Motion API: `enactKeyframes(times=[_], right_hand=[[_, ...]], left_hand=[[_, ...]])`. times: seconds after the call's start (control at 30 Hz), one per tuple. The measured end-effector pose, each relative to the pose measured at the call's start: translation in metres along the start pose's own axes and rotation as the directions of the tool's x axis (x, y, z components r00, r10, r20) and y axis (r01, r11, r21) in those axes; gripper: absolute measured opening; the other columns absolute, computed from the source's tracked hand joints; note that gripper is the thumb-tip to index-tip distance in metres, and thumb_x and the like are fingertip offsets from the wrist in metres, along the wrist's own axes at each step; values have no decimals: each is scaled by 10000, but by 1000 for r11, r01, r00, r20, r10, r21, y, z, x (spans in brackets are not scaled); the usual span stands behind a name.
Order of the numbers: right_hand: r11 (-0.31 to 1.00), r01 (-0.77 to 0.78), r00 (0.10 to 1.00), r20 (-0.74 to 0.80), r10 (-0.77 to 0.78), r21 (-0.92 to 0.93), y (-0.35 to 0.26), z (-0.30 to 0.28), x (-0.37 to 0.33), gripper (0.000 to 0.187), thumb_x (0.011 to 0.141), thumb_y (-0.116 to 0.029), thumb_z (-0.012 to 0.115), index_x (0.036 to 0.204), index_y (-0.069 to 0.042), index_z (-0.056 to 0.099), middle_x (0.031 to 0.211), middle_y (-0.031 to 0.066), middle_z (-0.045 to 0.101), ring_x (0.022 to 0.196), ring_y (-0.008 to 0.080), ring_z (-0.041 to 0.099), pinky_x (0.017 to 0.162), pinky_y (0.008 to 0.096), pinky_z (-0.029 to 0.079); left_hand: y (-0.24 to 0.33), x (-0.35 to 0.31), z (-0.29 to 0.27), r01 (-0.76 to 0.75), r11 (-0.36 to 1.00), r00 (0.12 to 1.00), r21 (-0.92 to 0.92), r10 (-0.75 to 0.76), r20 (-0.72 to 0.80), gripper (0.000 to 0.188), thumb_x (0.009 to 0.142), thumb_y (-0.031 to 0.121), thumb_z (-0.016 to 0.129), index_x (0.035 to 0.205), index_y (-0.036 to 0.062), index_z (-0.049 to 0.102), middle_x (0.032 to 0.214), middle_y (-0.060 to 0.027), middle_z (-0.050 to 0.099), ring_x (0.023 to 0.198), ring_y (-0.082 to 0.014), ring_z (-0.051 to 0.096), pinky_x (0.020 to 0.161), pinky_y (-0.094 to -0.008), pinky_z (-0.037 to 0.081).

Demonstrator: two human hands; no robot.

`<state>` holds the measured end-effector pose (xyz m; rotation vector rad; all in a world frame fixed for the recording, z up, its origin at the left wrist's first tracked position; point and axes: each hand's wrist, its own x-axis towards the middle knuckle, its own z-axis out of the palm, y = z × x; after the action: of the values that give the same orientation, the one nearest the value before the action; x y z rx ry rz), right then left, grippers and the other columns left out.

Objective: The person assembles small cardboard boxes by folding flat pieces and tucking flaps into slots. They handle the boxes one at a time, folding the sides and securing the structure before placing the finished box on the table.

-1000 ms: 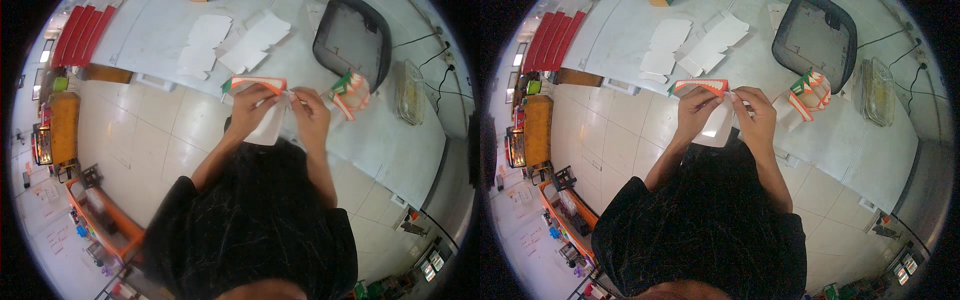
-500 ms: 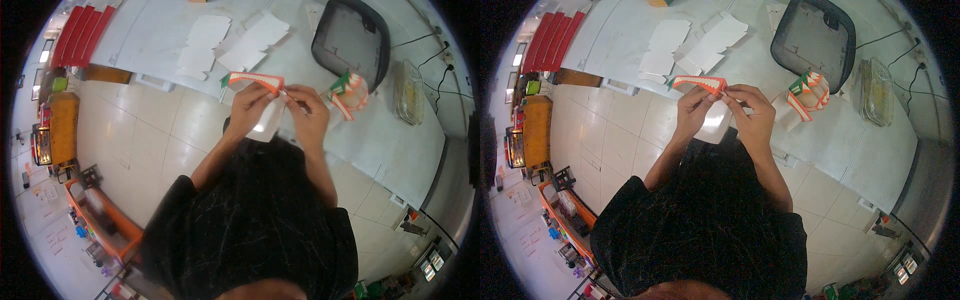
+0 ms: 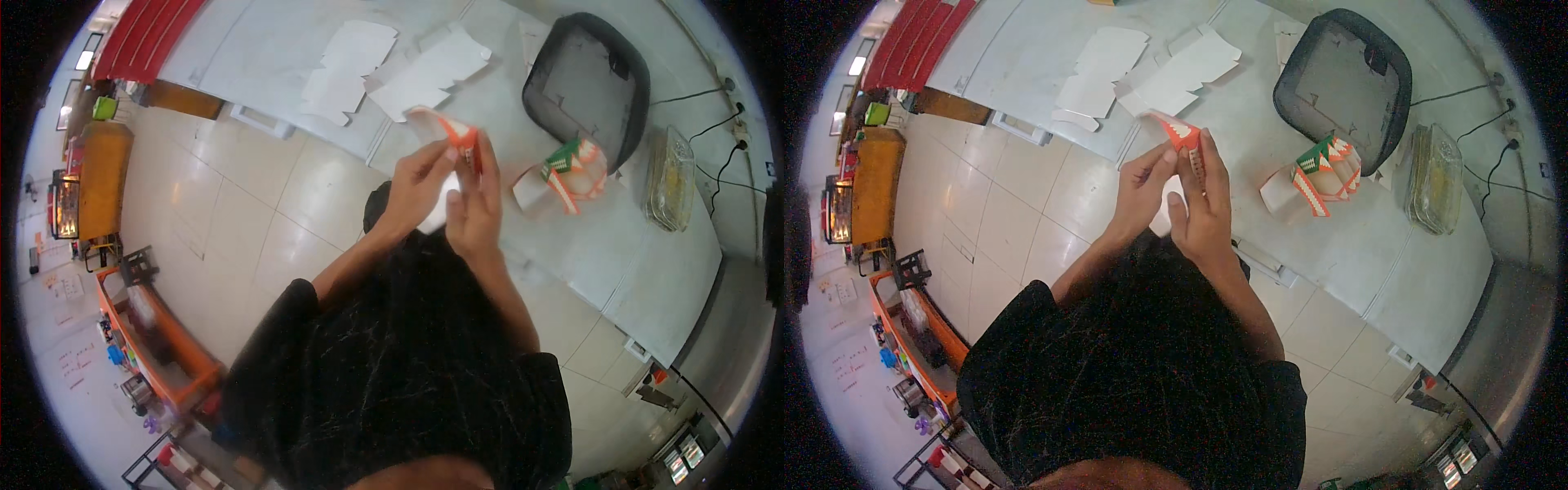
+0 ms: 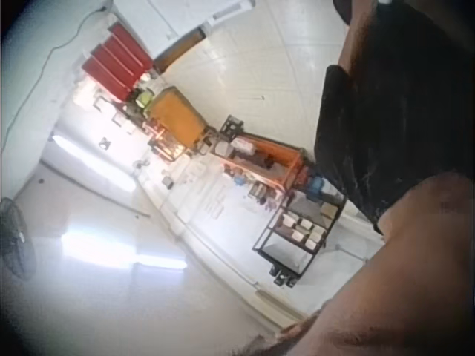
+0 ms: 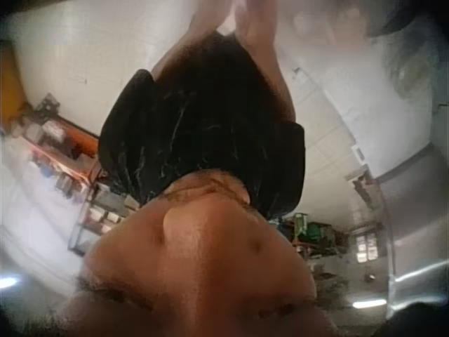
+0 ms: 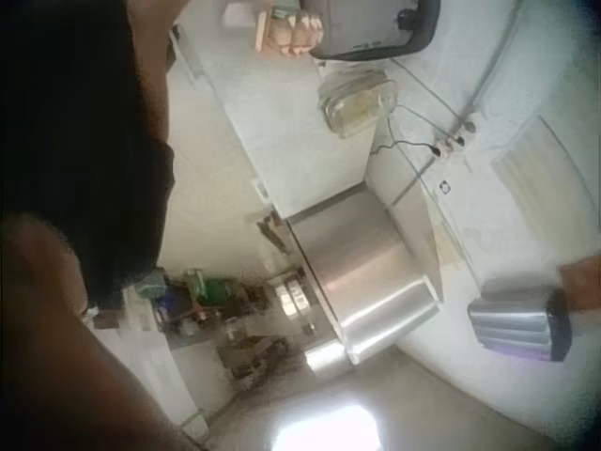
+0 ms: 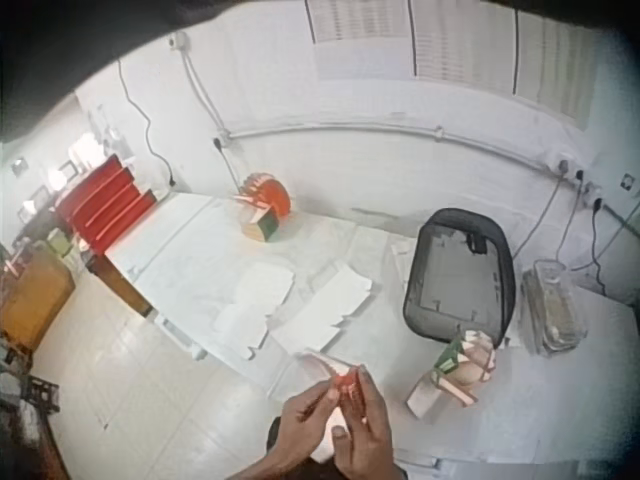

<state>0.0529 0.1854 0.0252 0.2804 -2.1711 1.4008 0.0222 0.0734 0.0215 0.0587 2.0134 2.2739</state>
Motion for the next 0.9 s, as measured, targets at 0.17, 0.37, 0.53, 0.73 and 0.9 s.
enactKeyframes(times=[0.17,0.37,0.53,0.73,0.9], right_hand=[[756,-329,936,91,340,566,33,-25,-2,444,1025,-264,450,1343,46,462,1298,212,527,1132,283,584,915,374,505],[842,-533,843,137,520,88,24,-37,34,387,977,-122,541,1348,-27,484,1161,186,613,861,174,624,696,294,496],[939,-205,975,28,221,-276,34,-30,30,335,890,-16,577,1220,-39,626,1070,164,648,862,244,646,724,334,514],[937,39,999,34,-30,-347,32,-8,4,399,860,27,560,1251,-35,609,1083,147,650,976,321,646,806,382,527],[984,-177,980,98,175,10,25,0,-5,376,904,-61,578,1268,34,556,1135,179,623,1031,270,619,850,326,519]], left_hand=[[2,1,-9,-380,828,925,412,338,174,179,864,24,648,1001,102,732,825,-69,639,740,-182,630,665,-294,491],[-12,-5,-19,-685,404,728,606,406,552,283,756,7,674,989,156,731,872,-17,614,806,-238,632,697,-344,522],[-13,-5,-21,-418,811,861,410,210,462,174,898,115,635,1057,62,683,1019,-62,639,914,-223,645,798,-347,529],[-15,9,-12,84,995,981,-44,-75,181,348,997,279,552,1105,-46,613,1059,-133,644,953,-191,640,842,-333,525],[-2,7,-8,74,961,991,265,-101,89,272,966,199,588,1081,-46,614,959,-134,680,900,-218,668,833,-336,528]])
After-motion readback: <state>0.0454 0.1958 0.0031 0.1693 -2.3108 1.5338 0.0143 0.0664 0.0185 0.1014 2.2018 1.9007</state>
